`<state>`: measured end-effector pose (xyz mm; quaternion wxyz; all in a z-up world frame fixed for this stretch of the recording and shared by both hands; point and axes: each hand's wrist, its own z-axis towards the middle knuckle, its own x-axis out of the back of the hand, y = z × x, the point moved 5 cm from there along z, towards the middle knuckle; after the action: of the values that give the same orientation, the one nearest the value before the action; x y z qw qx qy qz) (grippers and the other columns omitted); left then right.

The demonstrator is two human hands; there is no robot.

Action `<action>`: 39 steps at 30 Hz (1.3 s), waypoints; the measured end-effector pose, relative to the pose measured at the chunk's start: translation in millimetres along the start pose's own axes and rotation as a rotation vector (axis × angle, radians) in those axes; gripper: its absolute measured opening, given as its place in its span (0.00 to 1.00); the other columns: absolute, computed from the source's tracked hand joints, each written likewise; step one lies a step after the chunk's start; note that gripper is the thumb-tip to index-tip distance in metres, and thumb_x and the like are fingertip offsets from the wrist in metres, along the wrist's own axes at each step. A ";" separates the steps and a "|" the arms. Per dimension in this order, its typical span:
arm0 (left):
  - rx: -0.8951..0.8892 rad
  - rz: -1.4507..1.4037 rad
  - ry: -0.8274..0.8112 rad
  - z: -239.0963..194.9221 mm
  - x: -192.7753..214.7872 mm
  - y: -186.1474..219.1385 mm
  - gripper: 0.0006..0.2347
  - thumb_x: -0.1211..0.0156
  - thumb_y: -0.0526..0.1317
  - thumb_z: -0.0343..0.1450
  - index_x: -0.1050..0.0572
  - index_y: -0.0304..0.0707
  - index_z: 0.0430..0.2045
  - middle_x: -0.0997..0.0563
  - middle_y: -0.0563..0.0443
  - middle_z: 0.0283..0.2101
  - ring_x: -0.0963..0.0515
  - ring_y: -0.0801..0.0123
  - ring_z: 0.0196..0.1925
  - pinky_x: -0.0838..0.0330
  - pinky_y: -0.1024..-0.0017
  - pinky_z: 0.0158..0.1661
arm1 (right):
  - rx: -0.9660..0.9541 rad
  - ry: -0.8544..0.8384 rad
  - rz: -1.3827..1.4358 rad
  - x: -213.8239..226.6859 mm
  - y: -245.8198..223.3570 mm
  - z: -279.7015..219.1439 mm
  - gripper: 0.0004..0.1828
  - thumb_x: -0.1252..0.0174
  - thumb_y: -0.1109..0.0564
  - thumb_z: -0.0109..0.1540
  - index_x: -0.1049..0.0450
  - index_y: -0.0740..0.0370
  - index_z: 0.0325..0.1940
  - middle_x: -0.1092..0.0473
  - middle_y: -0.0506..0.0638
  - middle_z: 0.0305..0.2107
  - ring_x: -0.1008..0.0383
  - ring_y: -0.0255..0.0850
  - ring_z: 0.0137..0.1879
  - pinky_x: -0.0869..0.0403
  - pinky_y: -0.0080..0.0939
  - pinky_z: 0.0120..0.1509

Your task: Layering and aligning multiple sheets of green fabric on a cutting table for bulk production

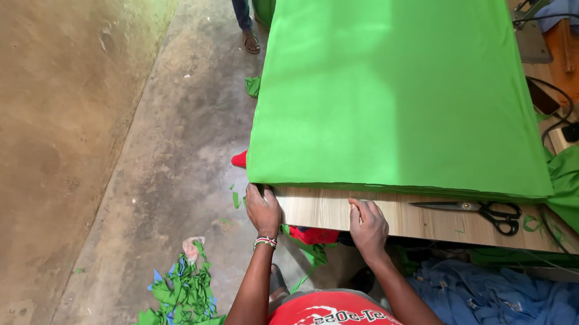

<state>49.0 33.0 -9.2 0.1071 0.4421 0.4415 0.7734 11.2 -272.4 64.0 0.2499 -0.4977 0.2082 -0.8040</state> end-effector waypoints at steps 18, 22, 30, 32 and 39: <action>-0.094 0.047 -0.184 -14.9 50.8 45.4 0.19 0.46 0.37 0.72 0.31 0.23 0.56 0.26 0.26 0.60 0.25 0.37 0.60 0.31 0.50 0.58 | 0.190 0.246 -0.280 -11.6 -4.8 -9.9 0.08 0.43 0.53 0.64 0.20 0.39 0.44 0.31 0.41 0.29 0.23 0.43 0.36 0.23 0.43 0.42; -0.105 0.049 -0.194 -13.2 47.1 40.7 0.17 0.47 0.38 0.73 0.30 0.25 0.54 0.27 0.27 0.62 0.25 0.39 0.60 0.30 0.52 0.57 | 0.183 0.262 -0.295 -13.4 -5.5 -7.7 0.08 0.43 0.53 0.64 0.20 0.39 0.44 0.31 0.40 0.28 0.24 0.42 0.35 0.23 0.42 0.42; -0.076 -0.025 -0.094 -14.3 48.2 36.0 0.15 0.45 0.37 0.71 0.27 0.28 0.50 0.25 0.32 0.60 0.24 0.41 0.59 0.29 0.52 0.56 | -0.033 0.056 -0.115 0.8 -28.1 -3.1 0.09 0.46 0.55 0.67 0.22 0.46 0.47 0.28 0.50 0.32 0.23 0.54 0.41 0.23 0.55 0.48; -0.022 -0.145 -0.064 -9.2 46.5 27.5 0.14 0.45 0.34 0.71 0.26 0.27 0.50 0.23 0.30 0.58 0.23 0.39 0.58 0.29 0.51 0.55 | -0.031 0.004 -0.042 4.2 -29.2 -1.3 0.10 0.47 0.56 0.67 0.21 0.48 0.48 0.27 0.51 0.34 0.23 0.56 0.44 0.24 0.56 0.51; 0.328 -0.484 0.144 44.1 75.2 -12.0 0.12 0.47 0.36 0.74 0.22 0.35 0.49 0.17 0.44 0.51 0.20 0.57 0.54 0.28 0.64 0.57 | -0.482 -0.332 0.822 -31.2 4.6 -17.5 0.14 0.45 0.59 0.68 0.21 0.74 0.49 0.25 0.57 0.30 0.25 0.41 0.32 0.23 0.36 0.40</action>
<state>36.5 107.8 35.4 0.1838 0.2795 0.6595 0.6732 8.1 -255.5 32.3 0.4535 -0.5395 0.5241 -0.4781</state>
